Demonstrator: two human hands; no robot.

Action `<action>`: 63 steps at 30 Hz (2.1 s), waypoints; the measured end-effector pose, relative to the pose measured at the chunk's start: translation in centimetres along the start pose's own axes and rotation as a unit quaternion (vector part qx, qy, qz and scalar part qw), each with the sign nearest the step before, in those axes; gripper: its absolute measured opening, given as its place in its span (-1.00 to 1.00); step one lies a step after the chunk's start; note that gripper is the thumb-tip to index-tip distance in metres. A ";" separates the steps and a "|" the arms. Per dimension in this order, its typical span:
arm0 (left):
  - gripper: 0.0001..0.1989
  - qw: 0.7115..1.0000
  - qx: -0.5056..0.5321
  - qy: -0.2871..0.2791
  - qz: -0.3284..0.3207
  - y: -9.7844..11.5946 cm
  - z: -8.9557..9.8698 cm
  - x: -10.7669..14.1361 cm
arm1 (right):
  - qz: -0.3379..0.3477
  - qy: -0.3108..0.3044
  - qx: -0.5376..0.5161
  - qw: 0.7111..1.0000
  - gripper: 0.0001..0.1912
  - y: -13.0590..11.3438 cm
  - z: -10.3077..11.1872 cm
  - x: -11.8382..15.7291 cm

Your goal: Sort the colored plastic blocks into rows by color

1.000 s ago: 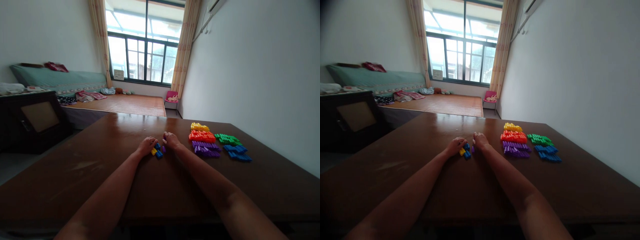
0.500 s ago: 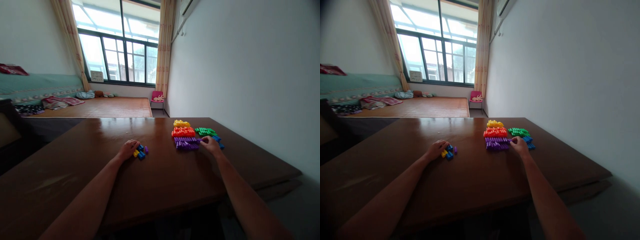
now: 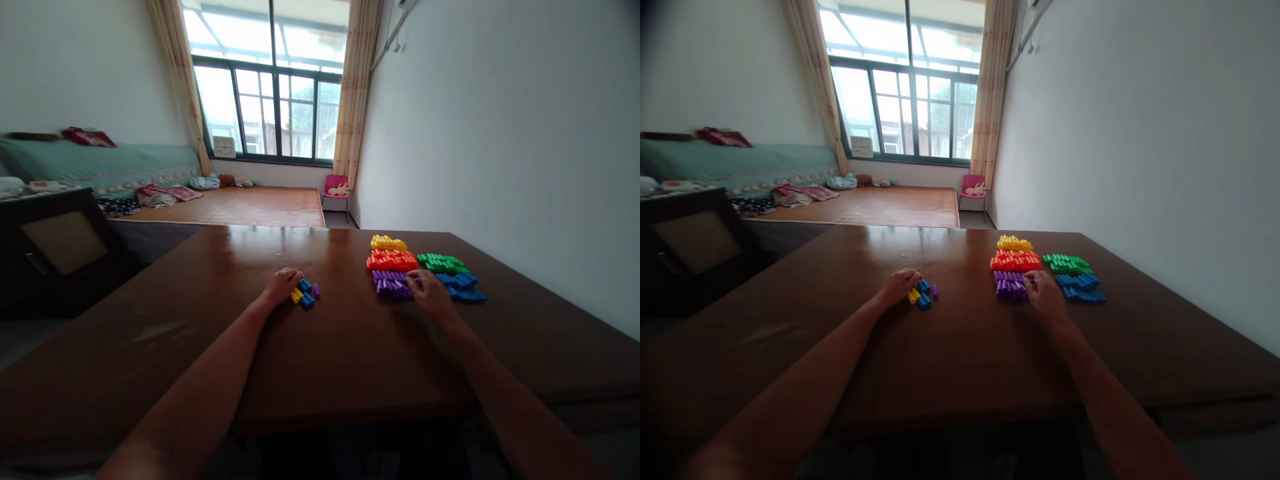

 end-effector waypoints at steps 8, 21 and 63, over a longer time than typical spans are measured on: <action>-0.61 0.998 0.042 -0.026 -0.036 1.2 -0.9 0.3 | 0.150 -0.219 -0.104 0.959 -0.81 -19.5 -9.0 -0.1; -0.61 0.998 0.034 -0.035 -0.031 1.1 -1.0 0.2 | 0.043 -0.286 -0.037 0.957 -0.72 -21.0 -13.8 -1.2; -0.67 0.998 0.010 -0.050 -0.032 2.1 -1.4 0.9 | 0.191 -0.245 -0.079 0.947 -0.76 -24.0 -10.3 1.9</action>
Point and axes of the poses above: each hand's wrist, its own x-axis away from the middle knuckle, its own z-axis out of the back of the hand, y = z × x, the point moved 9 cm from there along -x, towards the middle knuckle, and after that the axes turned 10 degrees about x, right-handed, at the moved point
